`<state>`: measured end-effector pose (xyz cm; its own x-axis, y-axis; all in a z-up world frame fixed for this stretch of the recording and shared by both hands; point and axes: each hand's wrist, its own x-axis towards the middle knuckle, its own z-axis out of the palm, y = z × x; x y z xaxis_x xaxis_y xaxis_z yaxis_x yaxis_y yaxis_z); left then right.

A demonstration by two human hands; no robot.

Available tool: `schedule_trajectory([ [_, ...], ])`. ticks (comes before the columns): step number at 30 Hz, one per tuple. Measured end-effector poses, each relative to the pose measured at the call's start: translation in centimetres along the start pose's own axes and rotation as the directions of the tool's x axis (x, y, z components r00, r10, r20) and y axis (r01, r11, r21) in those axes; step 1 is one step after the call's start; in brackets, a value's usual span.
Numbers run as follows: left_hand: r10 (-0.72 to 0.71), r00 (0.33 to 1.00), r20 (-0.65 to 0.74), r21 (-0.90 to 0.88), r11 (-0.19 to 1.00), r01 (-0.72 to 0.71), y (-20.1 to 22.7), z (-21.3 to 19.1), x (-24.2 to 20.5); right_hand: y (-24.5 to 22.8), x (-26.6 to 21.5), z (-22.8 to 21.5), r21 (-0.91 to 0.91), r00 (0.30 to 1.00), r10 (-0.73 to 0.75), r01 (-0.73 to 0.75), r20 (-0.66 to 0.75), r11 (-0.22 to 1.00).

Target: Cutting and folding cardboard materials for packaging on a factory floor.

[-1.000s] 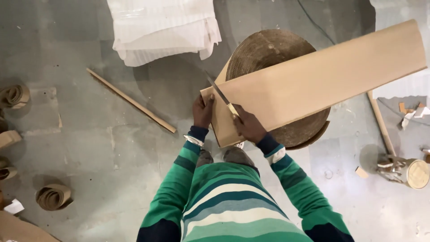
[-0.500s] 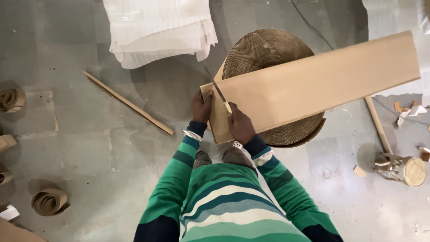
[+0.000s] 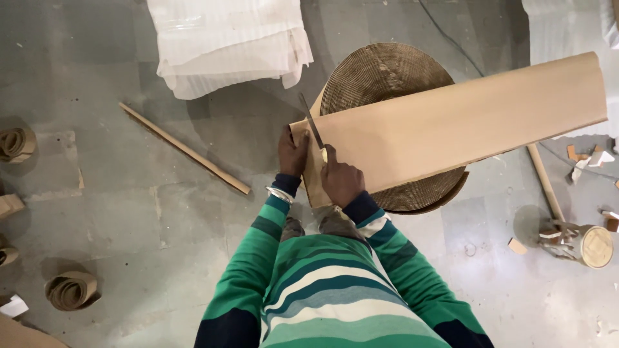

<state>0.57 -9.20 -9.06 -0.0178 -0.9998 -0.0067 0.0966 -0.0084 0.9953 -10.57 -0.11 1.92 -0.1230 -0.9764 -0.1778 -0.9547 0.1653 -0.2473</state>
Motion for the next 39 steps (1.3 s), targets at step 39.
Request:
schedule_trajectory([
  [39,0.042,0.992,-0.117,0.218,0.976,-0.016,-0.2,0.8,1.2,-1.1,0.9,0.4,-0.054,1.000,0.006,-0.006,0.000,0.999],
])
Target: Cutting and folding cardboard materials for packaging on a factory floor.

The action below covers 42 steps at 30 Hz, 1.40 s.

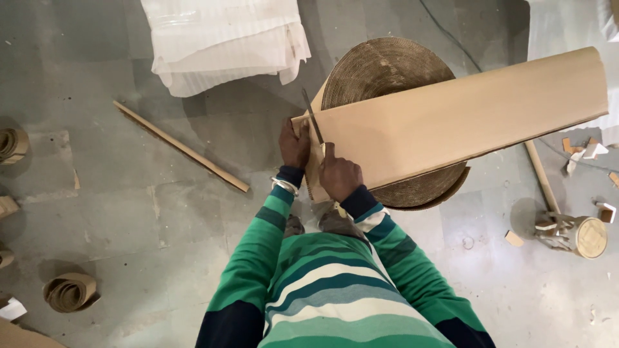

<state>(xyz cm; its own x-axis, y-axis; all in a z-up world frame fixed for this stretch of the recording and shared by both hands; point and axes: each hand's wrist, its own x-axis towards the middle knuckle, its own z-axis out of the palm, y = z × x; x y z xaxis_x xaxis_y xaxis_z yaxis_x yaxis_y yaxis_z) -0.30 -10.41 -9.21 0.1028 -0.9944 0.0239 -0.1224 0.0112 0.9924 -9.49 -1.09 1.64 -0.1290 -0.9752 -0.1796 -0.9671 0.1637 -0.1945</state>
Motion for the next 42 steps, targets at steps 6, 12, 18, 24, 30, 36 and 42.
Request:
schedule_trajectory([
  [6,0.040,0.999,-0.017,0.023,0.999,-0.040,0.3,-0.1,0.3,0.3,0.5,0.0,-0.026,1.000,-0.017,0.017,-0.008,1.000],
  [12,0.050,0.998,-0.042,0.033,0.998,-0.049,-1.1,0.4,0.4,0.1,1.0,-1.3,-0.090,0.997,-0.072,0.071,-0.008,0.993],
  [18,0.026,0.998,-0.051,-0.033,0.999,-0.028,-1.1,0.5,0.3,0.1,1.9,-2.0,-0.070,0.989,-0.013,0.023,0.151,0.997],
  [24,-0.036,0.999,-0.027,-0.138,0.990,0.032,-1.4,0.3,0.9,-0.5,2.3,-2.8,-0.047,0.985,0.015,-0.007,0.170,0.999],
  [30,0.085,0.996,-0.028,0.013,0.996,-0.085,-1.9,0.5,1.2,-0.4,2.8,-2.6,-0.074,0.985,0.012,0.001,0.170,0.997],
  [36,0.136,0.989,-0.063,-0.003,0.991,-0.136,0.0,0.0,0.9,-0.3,5.3,-2.6,-0.036,0.972,0.061,-0.054,0.225,0.998],
  [42,0.187,0.980,-0.075,0.001,0.982,-0.187,0.5,0.1,1.2,-0.3,4.2,-3.6,-0.057,0.965,0.039,-0.025,0.259,0.998],
])
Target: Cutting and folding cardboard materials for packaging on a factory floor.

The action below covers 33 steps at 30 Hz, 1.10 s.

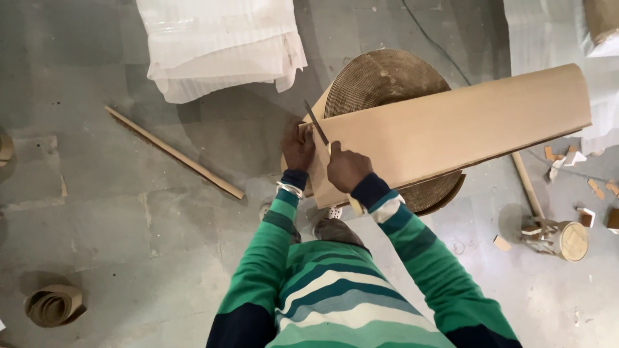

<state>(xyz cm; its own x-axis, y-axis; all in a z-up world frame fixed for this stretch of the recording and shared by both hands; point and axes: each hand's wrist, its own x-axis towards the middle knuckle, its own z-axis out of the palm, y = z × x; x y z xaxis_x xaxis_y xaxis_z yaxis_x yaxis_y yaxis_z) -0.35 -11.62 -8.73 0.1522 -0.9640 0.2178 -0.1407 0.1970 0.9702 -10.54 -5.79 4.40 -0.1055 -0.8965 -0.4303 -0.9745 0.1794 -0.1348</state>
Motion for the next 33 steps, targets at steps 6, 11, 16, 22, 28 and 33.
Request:
schedule_trajectory([
  [6,0.042,0.999,0.026,0.015,0.999,-0.042,-0.6,0.1,-0.6,-0.4,2.4,1.4,0.015,1.000,-0.002,0.002,-0.014,1.000],
  [11,-0.052,0.998,0.017,0.005,0.999,0.052,-0.6,0.5,-0.5,1.0,2.5,1.2,0.019,1.000,0.016,-0.016,0.021,1.000],
  [16,-0.055,0.998,0.017,-0.009,0.998,0.056,0.1,0.4,-0.4,0.8,0.4,-0.2,0.045,1.000,0.003,-0.002,-0.020,0.999],
  [22,-0.010,1.000,0.000,-0.087,0.996,0.010,-1.6,1.2,-0.2,-0.6,-2.1,-2.8,0.705,0.994,0.097,-0.037,-0.046,0.708],
  [28,-0.202,0.977,0.074,-0.099,0.973,0.209,-1.7,1.1,-0.3,5.3,-0.1,2.6,0.462,0.921,-0.036,0.228,-0.388,0.857],
  [33,-0.102,0.994,0.033,-0.064,0.993,0.104,-2.3,1.1,-0.3,4.6,-0.6,2.5,0.502,0.923,-0.128,0.310,-0.363,0.807],
])
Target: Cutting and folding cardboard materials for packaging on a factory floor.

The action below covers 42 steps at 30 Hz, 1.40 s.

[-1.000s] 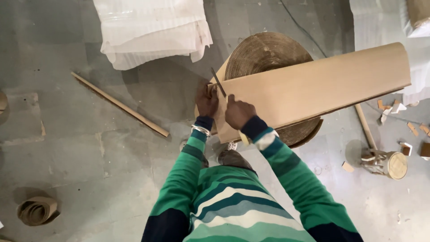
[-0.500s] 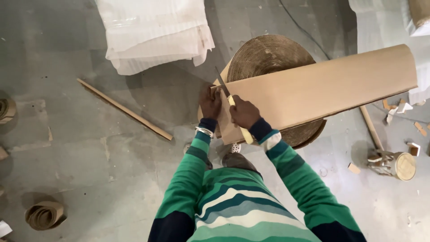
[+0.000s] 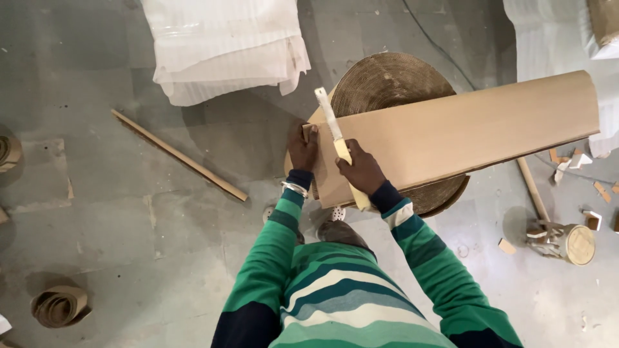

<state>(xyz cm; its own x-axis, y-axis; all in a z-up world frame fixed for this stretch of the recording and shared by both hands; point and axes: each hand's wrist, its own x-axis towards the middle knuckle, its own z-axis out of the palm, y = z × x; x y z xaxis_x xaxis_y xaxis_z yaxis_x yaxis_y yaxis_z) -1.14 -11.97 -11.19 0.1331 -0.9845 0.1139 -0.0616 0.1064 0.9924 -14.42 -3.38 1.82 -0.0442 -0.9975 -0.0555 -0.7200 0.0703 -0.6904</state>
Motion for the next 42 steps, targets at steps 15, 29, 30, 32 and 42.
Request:
schedule_trajectory([
  [15,0.012,1.000,-0.019,0.096,0.995,-0.010,1.0,-0.2,0.0,-4.9,-1.0,0.6,-0.508,0.970,0.205,-0.111,0.133,0.854],
  [29,0.067,0.997,-0.028,0.126,0.990,-0.063,1.0,0.3,-0.5,-5.0,-0.4,1.7,-0.579,0.975,0.184,-0.079,0.124,0.812],
  [30,0.066,0.997,-0.029,0.126,0.990,-0.062,1.2,0.2,-0.4,-5.4,-0.5,1.5,-0.579,0.975,0.185,-0.079,0.126,0.811],
  [32,0.029,1.000,-0.005,0.109,0.994,-0.029,1.8,0.0,-0.5,-6.0,-1.2,1.2,-0.594,0.950,0.277,-0.139,0.146,0.792],
  [42,0.015,0.999,0.044,0.072,0.997,-0.019,1.5,-0.2,0.6,-3.6,0.3,2.2,-0.568,0.974,0.205,-0.114,0.099,0.815],
])
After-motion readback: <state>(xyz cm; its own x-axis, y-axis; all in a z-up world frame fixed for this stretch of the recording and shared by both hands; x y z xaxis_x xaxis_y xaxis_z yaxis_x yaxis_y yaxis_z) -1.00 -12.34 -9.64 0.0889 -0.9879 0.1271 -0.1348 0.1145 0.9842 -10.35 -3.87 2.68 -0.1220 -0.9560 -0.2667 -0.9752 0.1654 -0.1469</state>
